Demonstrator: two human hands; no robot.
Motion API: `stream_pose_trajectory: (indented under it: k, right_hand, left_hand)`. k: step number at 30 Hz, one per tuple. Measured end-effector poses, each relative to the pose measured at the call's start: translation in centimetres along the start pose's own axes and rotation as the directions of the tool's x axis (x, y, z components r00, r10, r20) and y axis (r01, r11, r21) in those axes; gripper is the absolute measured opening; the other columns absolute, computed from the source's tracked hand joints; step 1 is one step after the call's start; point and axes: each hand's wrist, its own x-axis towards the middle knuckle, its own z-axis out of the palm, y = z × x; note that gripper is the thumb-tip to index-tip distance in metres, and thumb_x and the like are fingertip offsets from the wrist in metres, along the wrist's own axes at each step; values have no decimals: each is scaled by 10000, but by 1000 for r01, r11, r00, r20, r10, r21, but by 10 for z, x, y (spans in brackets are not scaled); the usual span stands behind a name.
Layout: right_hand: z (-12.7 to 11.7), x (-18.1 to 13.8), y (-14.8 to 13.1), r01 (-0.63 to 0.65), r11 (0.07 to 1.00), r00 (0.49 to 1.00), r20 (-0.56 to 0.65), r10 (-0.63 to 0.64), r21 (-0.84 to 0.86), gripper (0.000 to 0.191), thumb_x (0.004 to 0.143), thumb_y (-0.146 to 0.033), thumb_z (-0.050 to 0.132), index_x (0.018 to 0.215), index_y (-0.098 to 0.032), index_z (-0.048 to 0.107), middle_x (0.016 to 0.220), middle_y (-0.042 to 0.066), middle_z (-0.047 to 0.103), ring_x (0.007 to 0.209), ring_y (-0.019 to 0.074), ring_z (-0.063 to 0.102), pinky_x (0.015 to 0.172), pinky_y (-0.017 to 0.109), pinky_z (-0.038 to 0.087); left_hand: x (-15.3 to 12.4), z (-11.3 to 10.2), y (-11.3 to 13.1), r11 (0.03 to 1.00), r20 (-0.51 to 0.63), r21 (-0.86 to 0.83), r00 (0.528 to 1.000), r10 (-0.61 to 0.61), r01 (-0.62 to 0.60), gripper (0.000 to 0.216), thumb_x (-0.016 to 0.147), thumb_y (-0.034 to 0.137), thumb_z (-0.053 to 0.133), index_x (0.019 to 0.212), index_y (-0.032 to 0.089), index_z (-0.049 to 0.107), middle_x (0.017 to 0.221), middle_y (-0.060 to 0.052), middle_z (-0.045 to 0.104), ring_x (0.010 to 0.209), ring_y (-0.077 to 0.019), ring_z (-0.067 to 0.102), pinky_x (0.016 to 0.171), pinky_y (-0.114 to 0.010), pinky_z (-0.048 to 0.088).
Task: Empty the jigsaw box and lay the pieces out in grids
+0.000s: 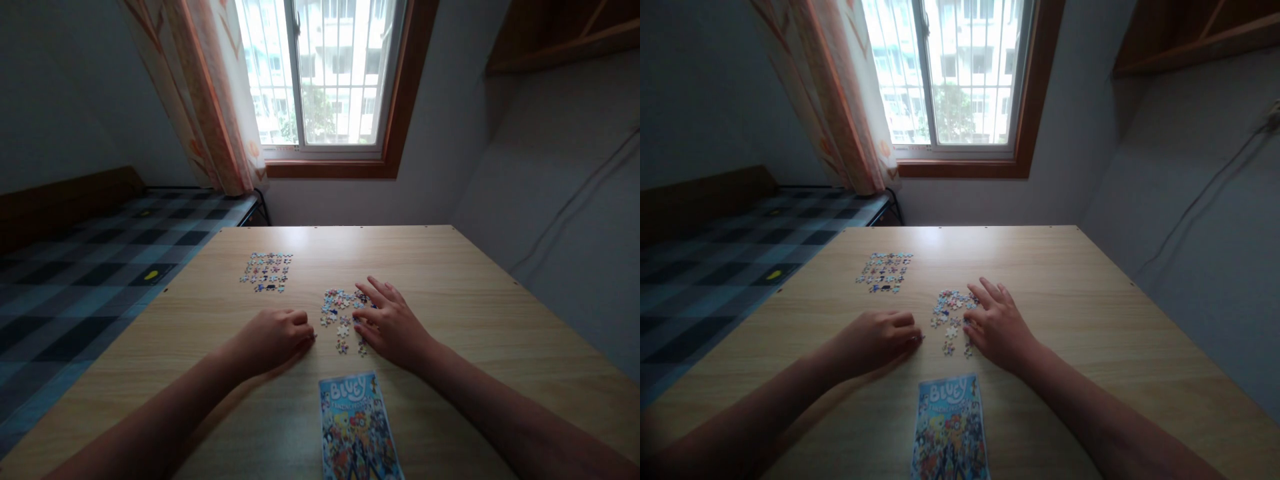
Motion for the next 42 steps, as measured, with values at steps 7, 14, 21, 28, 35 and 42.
stream_pose_trajectory:
  k: [7,14,21,28,35,42]
  right_hand:
    - [5,1,-1,-132,986,991,42,128,106,132,868,-238,678,989,-230,730,1492,121,488,1473,360,291,1117,670,281]
    - [5,0,11,-124,918,990,-9,138,377,13,828,-221,719,831,-226,730,1415,107,566,1447,332,354,1131,618,323]
    - [-7,-4,44,-140,877,833,-424,355,459,218,885,-434,667,869,-221,707,1018,96,724,1061,283,637,975,485,484]
    - [3,-8,82,-375,730,731,-302,612,572,387,803,-552,696,927,-189,745,937,91,753,919,273,694,899,431,511]
    - [9,-7,90,-437,706,746,-214,631,558,405,774,-546,677,942,-191,778,936,98,773,901,281,718,873,420,535]
    - [7,-5,88,-460,694,749,-178,638,554,349,755,-505,683,917,-213,785,938,76,775,922,282,716,904,426,524]
  left_hand:
    - [-1,-7,-5,994,73,-82,995,-63,69,257,941,165,496,756,189,674,769,-22,668,590,-116,577,557,-239,454]
    - [-15,-27,-36,953,275,-16,917,-288,304,217,789,94,547,686,203,705,763,-41,725,677,-186,650,602,-272,446]
    - [-52,-23,-97,820,258,-63,803,-537,568,226,726,203,597,792,301,789,799,-15,762,709,-200,653,627,-274,430]
    - [-78,-13,-137,734,168,-121,742,-648,668,226,795,328,592,860,269,801,812,-29,776,734,-200,681,668,-262,449]
    - [-80,-8,-139,744,106,-192,767,-633,640,255,814,341,583,905,247,802,908,-41,788,809,-212,689,713,-269,465]
    - [-82,2,-144,755,46,-200,776,-629,624,291,854,402,568,904,230,796,950,-50,781,785,-201,675,735,-280,466]
